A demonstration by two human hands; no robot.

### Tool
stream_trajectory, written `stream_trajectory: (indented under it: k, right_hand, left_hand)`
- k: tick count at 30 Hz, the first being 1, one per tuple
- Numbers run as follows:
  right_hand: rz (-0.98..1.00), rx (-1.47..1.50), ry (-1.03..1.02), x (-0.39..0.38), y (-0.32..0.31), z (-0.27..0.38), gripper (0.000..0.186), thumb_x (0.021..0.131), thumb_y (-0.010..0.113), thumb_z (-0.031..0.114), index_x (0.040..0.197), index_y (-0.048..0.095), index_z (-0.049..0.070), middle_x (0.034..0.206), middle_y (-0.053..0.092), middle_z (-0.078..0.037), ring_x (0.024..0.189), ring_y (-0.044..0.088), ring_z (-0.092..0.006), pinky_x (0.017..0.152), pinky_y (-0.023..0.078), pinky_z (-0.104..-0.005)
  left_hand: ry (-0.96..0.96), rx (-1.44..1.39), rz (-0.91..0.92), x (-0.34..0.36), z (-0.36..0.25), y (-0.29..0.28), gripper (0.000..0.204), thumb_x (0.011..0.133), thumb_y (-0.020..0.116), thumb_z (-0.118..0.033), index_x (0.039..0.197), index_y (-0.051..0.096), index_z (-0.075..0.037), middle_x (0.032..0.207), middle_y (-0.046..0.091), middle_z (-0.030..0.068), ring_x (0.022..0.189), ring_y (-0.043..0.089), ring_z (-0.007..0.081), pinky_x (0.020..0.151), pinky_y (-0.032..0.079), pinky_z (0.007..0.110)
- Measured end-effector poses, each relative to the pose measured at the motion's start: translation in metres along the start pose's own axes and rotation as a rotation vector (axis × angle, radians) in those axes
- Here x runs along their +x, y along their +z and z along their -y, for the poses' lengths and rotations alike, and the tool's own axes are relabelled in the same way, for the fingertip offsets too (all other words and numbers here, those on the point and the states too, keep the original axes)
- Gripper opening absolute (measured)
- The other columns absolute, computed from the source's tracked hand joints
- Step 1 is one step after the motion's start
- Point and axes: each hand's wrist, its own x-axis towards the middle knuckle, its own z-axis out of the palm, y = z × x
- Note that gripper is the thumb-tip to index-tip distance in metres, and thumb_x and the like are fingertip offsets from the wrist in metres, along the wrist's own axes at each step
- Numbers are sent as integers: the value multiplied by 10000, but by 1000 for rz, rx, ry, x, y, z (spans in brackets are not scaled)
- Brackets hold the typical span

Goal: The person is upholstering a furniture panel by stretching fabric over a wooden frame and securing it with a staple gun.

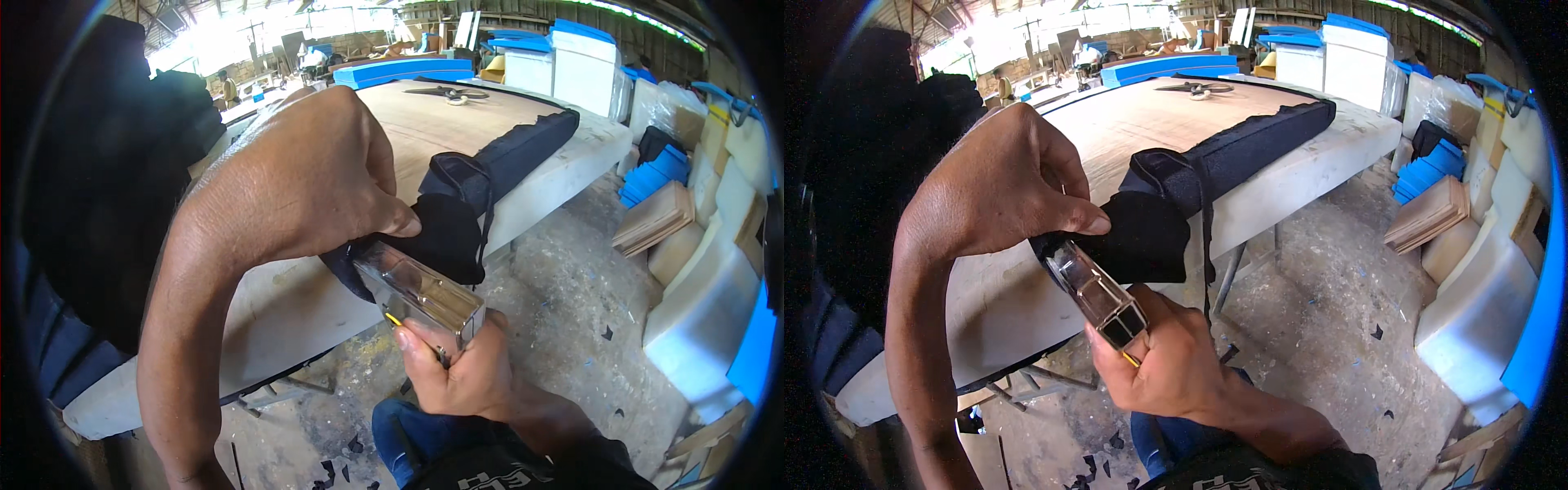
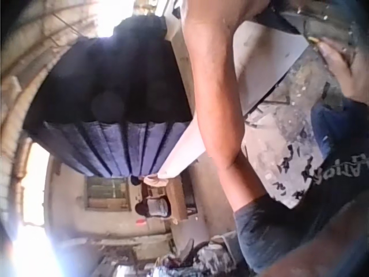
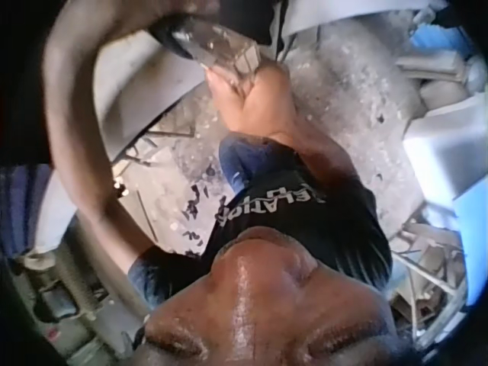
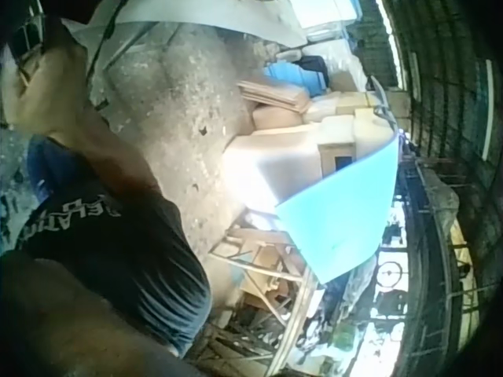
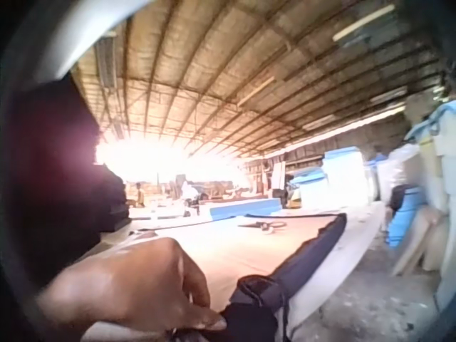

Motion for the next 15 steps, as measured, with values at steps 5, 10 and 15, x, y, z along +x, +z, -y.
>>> stream_trajectory:
  k: [5,10,15]
  right_hand:
    - [145,-116,164,-30,-60,4,268,969,725,132,1155,664,-51,964,741,-166,808,752,-239,685,590,-340]
    - [-224,31,326,-34,-129,-2,252,1039,686,130,1232,655,-30,1031,755,-87,957,693,-114,798,550,-269]
    - [-118,-775,65,54,-216,-46,164,995,718,100,1030,598,-6,869,651,-121,729,594,-203,678,467,-355]
  left_hand:
    - [-8,6,23,-6,-7,-2,244,762,934,-205,882,839,-15,796,794,132,657,751,196,653,625,326]
    - [-68,39,-48,-12,-11,1,236,776,925,-202,890,841,-13,793,795,123,673,754,190,657,622,324]
    - [-80,54,-122,-23,-16,8,236,786,924,-200,896,839,-8,799,796,133,690,762,190,668,632,328]
